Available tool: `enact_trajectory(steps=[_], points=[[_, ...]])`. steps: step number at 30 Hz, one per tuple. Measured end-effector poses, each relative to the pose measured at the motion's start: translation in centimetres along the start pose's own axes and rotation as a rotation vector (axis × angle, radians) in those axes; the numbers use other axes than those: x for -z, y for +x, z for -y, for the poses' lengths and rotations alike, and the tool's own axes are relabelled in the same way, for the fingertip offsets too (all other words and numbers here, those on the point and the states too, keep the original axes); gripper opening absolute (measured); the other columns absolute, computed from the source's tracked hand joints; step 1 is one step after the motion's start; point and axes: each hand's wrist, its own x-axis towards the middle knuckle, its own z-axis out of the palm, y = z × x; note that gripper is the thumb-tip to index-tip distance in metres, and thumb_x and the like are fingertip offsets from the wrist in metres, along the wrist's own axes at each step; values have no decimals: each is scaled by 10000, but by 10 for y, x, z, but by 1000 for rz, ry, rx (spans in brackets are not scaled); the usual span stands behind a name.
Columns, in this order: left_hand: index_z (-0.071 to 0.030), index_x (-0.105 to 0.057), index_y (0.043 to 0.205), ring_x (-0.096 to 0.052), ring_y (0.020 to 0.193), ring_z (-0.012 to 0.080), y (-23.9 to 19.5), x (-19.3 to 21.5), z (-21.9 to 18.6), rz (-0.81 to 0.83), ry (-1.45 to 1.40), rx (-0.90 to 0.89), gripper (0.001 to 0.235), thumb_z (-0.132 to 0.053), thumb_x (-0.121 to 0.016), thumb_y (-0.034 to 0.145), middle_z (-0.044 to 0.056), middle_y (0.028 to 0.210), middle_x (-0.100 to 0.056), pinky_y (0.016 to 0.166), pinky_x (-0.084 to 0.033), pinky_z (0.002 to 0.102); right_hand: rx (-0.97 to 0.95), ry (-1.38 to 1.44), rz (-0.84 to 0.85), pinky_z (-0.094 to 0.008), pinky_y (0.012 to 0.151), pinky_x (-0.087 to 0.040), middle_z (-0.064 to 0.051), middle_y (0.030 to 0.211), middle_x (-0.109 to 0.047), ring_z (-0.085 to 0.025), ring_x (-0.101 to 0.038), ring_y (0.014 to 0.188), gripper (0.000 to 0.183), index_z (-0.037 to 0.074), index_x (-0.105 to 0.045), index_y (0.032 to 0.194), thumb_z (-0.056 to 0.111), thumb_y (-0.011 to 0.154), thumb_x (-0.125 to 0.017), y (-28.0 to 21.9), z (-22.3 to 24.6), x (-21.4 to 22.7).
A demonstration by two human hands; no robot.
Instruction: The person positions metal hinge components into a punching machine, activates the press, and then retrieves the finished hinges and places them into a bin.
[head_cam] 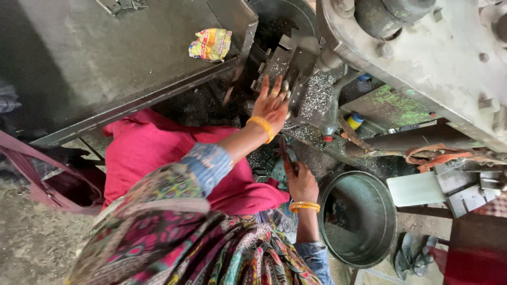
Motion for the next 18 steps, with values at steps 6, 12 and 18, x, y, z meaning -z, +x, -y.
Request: enact_trajectory(steps=[6, 12, 18], points=[[-138, -650, 1248, -557, 1300, 241, -48, 65, 33, -215, -234, -394, 291, -274, -549, 1011, 87, 1361, -663, 1251, -255, 560, 0, 15, 141, -543, 872, -517, -227, 1111, -726, -443, -680, 1067, 553, 106, -639, 1232, 568, 931, -591, -2, 28, 23], [-80, -771, 1101, -500, 1376, 390, 39, 91, -54, 3, 271, -97, 273, -218, -569, 980, 146, 1276, -700, 1152, -279, 488, -3, 79, 102, -549, 873, -515, -236, 1101, -722, -459, -672, 1067, 530, 120, -661, 1204, 564, 920, -603, 0, 28, 18], [-84, -788, 1061, -393, 1450, 319, -12, 37, -4, -86, -32, 15, 310, -234, -560, 913, 150, 1523, -513, 1180, -198, 565, -12, -32, 207, -561, 879, -505, -255, 1082, -718, -468, -659, 1083, 541, 97, -620, 1197, 565, 927, -601, -1, 36, 27]])
